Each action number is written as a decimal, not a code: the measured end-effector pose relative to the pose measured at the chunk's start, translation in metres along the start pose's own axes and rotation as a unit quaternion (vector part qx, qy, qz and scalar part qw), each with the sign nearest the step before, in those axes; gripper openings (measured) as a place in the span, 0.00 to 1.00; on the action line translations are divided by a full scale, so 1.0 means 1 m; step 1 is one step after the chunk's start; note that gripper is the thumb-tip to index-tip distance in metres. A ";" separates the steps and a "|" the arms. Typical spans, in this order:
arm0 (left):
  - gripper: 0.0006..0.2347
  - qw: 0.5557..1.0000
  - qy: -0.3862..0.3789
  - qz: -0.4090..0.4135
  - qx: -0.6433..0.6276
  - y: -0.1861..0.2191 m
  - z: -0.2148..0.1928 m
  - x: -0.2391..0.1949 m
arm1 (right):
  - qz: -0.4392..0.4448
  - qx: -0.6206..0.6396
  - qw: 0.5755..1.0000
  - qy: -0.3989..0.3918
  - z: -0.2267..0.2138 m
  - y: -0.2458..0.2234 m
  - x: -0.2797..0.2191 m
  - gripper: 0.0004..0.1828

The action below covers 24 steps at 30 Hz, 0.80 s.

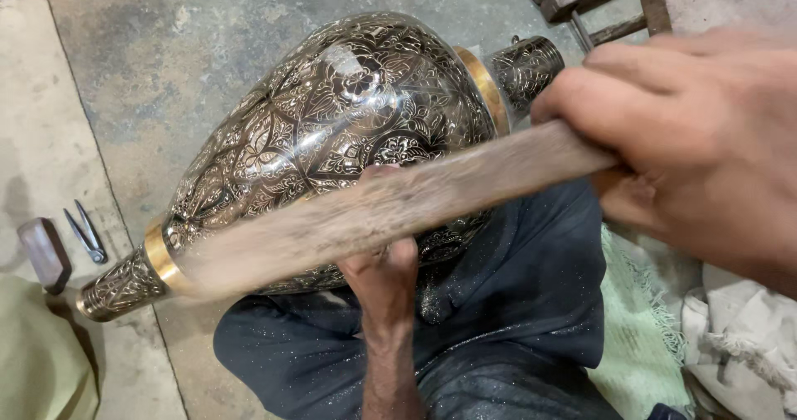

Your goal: The person uses a hammer and chisel to engrave intricate floral patterns onto a large metal vase. They repeatedly strike the chisel to create detailed designs on the vase's surface.

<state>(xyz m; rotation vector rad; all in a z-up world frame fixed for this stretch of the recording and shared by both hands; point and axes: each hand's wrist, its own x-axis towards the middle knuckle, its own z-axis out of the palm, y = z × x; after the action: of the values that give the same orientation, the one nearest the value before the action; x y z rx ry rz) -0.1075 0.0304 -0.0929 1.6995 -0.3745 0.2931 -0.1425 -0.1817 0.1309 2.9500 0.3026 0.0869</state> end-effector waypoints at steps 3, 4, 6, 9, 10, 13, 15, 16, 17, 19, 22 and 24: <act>0.05 0.992 0.000 0.053 0.114 -0.005 -0.001 0.002 | 0.019 -0.047 0.998 -0.041 -0.002 -0.002 0.003 0.20; 0.06 0.987 0.003 0.078 0.142 -0.006 -0.002 0.001 | 0.039 -0.037 0.997 -0.059 -0.003 -0.004 0.004 0.19; 0.06 0.991 -0.006 0.062 0.115 -0.006 -0.004 -0.001 | 0.100 0.091 0.988 -0.068 -0.004 -0.005 0.006 0.11; 0.07 0.999 -0.032 -0.005 0.007 -0.004 -0.008 -0.003 | 0.064 -0.046 0.994 -0.074 -0.005 -0.005 0.006 0.18; 0.07 0.999 -0.036 0.013 0.012 -0.002 -0.009 -0.003 | 0.074 -0.050 0.993 -0.079 -0.005 -0.005 0.003 0.19; 0.07 0.999 -0.038 0.022 0.016 0.000 -0.010 0.002 | 0.105 0.046 0.991 -0.066 0.000 -0.003 0.000 0.19; 0.07 0.998 -0.041 0.029 0.035 0.002 -0.012 0.005 | 0.045 0.012 0.999 -0.020 0.003 -0.001 -0.002 0.22; 0.08 0.997 -0.047 0.039 0.051 0.003 -0.012 0.005 | 0.032 0.000 0.999 -0.010 0.003 0.000 -0.003 0.22; 0.08 0.995 -0.052 0.048 0.067 0.003 -0.012 0.005 | 0.048 -0.003 0.998 -0.026 0.004 0.000 -0.003 0.20; 0.08 0.998 -0.044 0.015 0.046 0.002 -0.011 0.005 | 0.049 0.018 0.999 -0.015 0.004 0.000 -0.001 0.18; 0.07 0.996 -0.047 0.028 0.068 -0.005 -0.011 0.004 | 0.027 0.008 1.000 0.006 0.001 -0.004 0.003 0.18; 0.07 0.992 -0.053 0.048 0.099 -0.009 -0.012 0.002 | 0.046 -0.047 0.997 -0.041 -0.003 -0.007 0.007 0.17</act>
<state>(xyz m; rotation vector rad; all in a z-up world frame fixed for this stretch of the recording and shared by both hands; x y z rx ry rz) -0.1023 0.0429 -0.0983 1.8994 -0.5225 0.3194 -0.1370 -0.1730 0.1328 2.8636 0.1463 -0.0066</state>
